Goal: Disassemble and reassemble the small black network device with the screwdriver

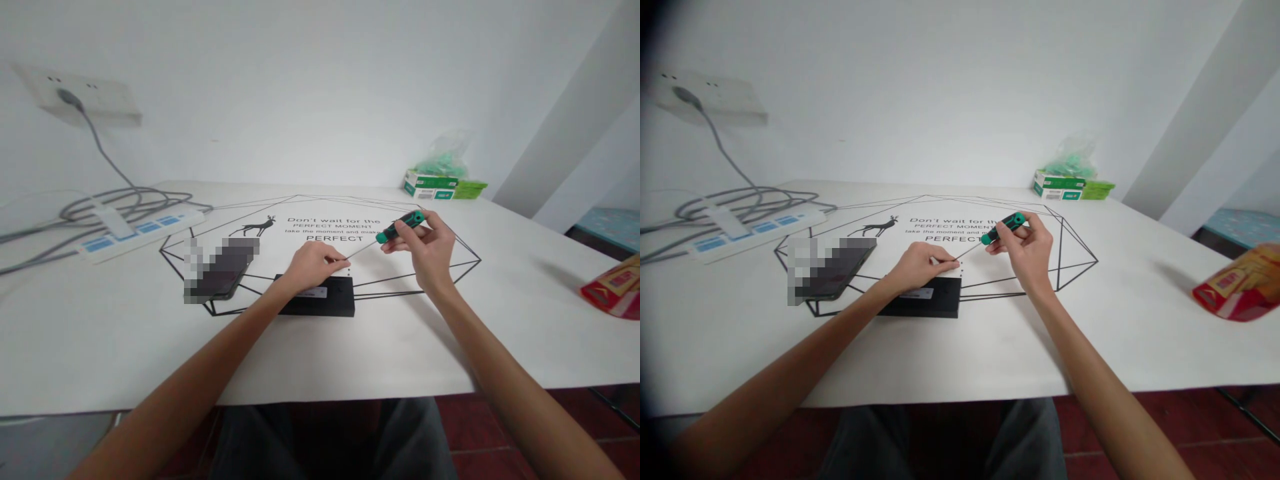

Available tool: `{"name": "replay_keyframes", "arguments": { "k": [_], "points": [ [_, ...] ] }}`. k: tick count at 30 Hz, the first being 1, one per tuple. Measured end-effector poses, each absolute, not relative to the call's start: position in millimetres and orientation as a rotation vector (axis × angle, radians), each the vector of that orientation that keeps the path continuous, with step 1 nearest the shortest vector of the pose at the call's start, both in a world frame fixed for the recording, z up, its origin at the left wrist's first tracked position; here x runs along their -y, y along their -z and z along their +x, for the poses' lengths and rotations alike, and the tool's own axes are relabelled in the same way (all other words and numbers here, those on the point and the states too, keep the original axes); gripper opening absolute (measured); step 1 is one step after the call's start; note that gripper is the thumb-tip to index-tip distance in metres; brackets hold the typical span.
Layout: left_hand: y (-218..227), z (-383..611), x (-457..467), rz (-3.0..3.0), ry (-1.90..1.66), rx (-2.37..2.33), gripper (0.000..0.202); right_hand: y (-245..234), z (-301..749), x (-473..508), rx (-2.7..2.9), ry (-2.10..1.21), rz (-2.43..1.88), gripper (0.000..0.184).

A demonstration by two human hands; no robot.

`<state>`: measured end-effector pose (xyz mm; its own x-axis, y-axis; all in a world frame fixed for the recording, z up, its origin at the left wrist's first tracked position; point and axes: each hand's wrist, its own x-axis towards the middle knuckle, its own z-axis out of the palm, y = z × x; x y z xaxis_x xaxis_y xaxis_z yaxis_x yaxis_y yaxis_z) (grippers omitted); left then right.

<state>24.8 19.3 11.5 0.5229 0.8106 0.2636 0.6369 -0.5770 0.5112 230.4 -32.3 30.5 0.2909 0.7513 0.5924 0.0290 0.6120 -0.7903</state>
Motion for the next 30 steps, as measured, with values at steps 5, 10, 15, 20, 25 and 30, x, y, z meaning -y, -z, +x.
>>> {"name": "replay_keyframes", "arguments": {
  "k": [5, 10, 15, 20, 25, 30],
  "points": [
    [-20.0, 17.4, -20.5, 2.389, -0.646, -1.187, 0.037, -32.5, 236.4, 30.4, 1.152, -0.492, -0.839, 0.028],
    [-41.4, 8.5, -7.0, 2.485, -0.158, -0.899, 0.079, -35.8, 246.0, 27.2, 1.038, -0.420, -0.860, 0.024],
    [-41.8, 18.6, 9.9, 2.657, -0.003, -0.838, 0.093, -40.6, 255.5, 26.8, 0.970, -0.375, -0.820, 0.020],
    [-47.8, 15.4, 6.6, 2.553, -0.226, -0.873, 0.091, -43.2, 265.4, 30.7, 1.016, -0.296, -0.752, 0.024],
    [-64.0, 0.6, 1.8, 2.303, -0.462, -0.802, 0.094, -43.3, 261.7, 34.6, 1.088, -0.350, -0.748, 0.024],
    [-66.6, -3.7, 2.1, 2.193, -0.535, -0.747, 0.096, -41.3, 249.8, 36.9, 1.071, -0.456, -0.723, 0.021]
  ]
}}
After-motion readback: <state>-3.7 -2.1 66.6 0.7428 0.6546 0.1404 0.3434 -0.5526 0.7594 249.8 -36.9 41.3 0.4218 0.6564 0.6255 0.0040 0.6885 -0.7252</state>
